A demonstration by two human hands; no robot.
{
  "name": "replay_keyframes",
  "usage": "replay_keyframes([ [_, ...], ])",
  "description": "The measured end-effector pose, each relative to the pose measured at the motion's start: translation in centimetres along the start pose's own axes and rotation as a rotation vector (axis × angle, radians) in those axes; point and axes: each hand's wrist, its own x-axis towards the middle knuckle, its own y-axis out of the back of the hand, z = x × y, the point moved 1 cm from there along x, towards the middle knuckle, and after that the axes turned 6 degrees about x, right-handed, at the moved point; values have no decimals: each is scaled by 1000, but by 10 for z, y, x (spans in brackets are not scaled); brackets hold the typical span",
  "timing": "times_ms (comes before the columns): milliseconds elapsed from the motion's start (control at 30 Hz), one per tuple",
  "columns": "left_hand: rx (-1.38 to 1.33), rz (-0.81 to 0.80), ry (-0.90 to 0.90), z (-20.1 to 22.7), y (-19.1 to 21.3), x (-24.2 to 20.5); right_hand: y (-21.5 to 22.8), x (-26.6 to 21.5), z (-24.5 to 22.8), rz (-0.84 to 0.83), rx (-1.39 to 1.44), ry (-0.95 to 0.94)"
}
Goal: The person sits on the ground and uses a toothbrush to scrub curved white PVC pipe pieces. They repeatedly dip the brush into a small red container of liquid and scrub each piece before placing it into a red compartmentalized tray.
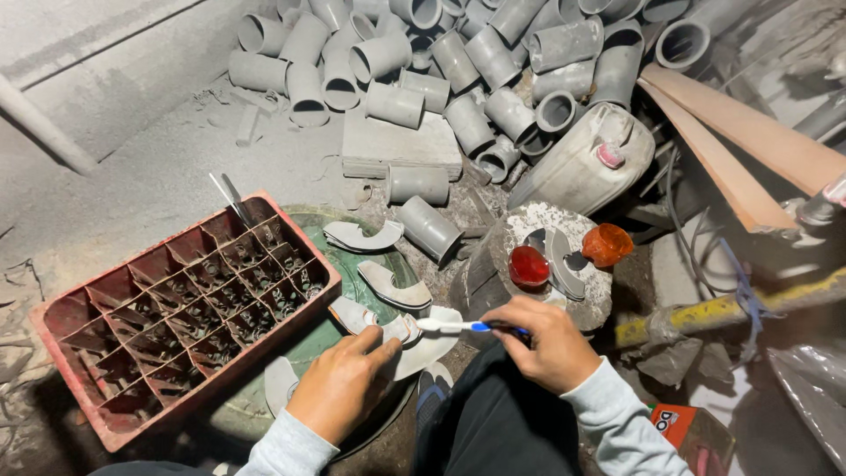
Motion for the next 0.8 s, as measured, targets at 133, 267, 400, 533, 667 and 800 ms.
replay_keyframes([
  [133,24,14,-4,-1,2,-1,4,0,-1,91,-43,-63],
  [267,15,2,-13,1,-2,0,2,-2,-1,71,-21,-48],
  [400,43,1,6,-1,-3,0,3,-7,-1,57,-67,-99],
  [533,52,82,-31,-2,-3,0,10,-6,4,153,-100,-26],
  [667,13,42,-14,1,-4,3,-1,-12,9,102,-60,-50],
  [800,-26,-8,19,-2,-3,2,-16,-20,3,170,-51,30],
])
